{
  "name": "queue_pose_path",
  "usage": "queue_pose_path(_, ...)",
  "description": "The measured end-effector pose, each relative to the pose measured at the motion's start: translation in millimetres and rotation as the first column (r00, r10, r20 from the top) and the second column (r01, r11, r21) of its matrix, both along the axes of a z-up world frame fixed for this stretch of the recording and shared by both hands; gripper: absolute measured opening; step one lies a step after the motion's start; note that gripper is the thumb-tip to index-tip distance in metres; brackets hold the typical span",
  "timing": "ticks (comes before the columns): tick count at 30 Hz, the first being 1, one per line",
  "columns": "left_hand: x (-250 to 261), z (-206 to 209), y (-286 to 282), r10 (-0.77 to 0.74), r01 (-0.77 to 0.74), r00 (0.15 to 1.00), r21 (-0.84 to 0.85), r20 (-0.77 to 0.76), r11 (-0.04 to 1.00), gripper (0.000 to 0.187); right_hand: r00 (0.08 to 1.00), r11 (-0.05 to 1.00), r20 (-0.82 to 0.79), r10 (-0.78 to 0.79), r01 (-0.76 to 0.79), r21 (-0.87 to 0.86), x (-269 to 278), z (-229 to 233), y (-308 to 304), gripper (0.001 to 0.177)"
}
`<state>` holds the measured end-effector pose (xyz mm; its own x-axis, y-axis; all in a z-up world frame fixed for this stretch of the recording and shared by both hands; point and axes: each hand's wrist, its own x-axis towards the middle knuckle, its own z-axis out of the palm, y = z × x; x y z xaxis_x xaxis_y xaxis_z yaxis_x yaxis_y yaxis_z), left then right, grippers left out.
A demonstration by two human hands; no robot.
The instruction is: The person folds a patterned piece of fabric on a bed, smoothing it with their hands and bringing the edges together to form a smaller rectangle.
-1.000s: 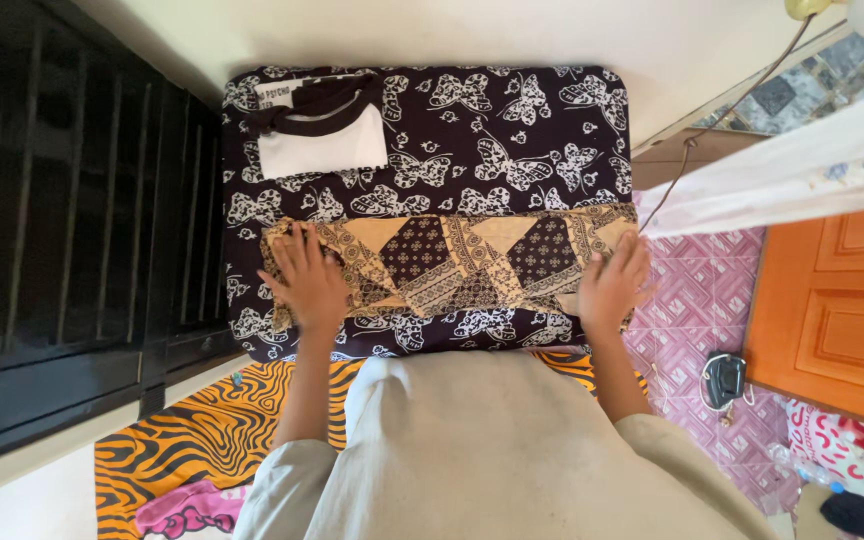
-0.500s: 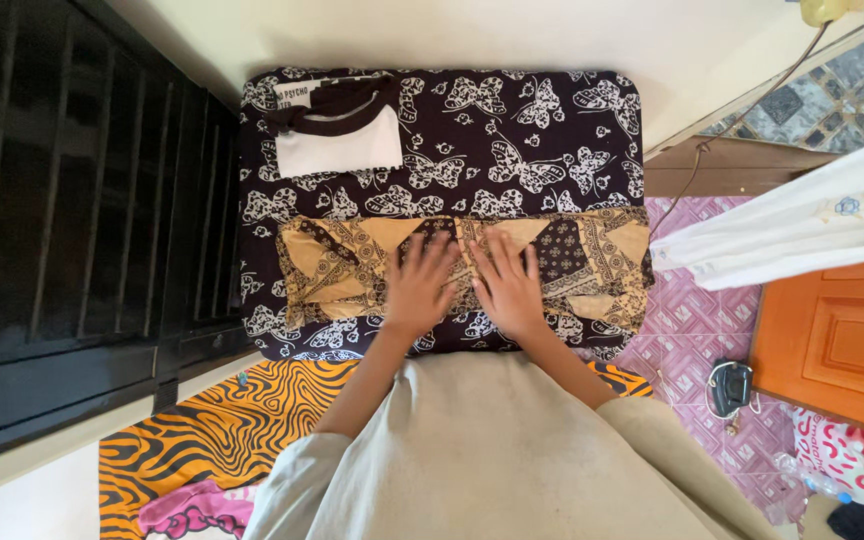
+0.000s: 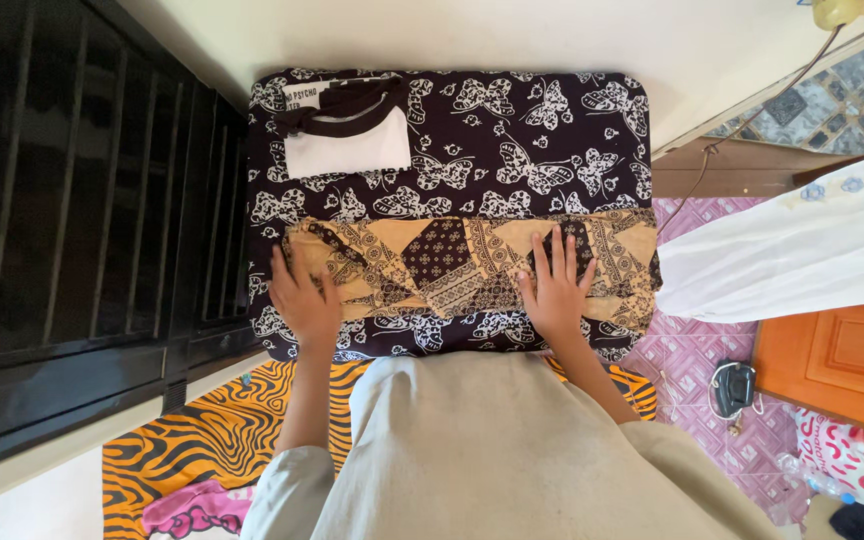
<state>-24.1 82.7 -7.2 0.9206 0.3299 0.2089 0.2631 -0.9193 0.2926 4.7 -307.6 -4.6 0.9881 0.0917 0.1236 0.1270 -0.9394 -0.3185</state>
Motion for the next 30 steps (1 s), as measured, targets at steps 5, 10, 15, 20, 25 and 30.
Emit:
queue_pose_path(5, -3, 9, -22, 0.184, -0.183, 0.983, -0.053, 0.015, 0.982, 0.067, 0.992, 0.991, -0.006, 0.124, -0.123, 0.045, 6, 4, 22, 0.066)
queue_pose_path(10, 2, 11, -32, 0.293, -0.293, 0.956, 0.081, 0.014, 0.953, 0.06, 0.914, 0.9, -0.014, 0.406, -0.397, 0.178, 9, 10, 57, 0.063)
queue_pose_path(15, 0, -4, -28, 0.22, -0.222, 0.974, 0.032, 0.051, 0.974, 0.052, 0.849, 0.847, 0.022, 0.528, -0.528, 0.056, 7, 10, 76, 0.063)
queue_pose_path(20, 2, -19, -13, 0.161, -0.158, 0.983, -0.041, 0.085, 0.987, 0.04, 0.863, 0.859, 0.046, 0.503, -0.505, 0.087, 6, 8, 72, 0.067)
queue_pose_path(25, 11, -20, -6, 0.286, -0.285, 0.956, -0.411, -0.061, 0.866, 0.027, 0.878, 0.877, 0.007, 0.479, -0.478, 0.042, 8, 7, 71, 0.069)
queue_pose_path(30, 29, -5, -15, 0.347, -0.092, 0.937, -0.938, 0.032, 0.335, 0.021, 0.868, 0.865, -0.017, 0.497, -0.493, 0.091, 12, 6, 66, 0.07)
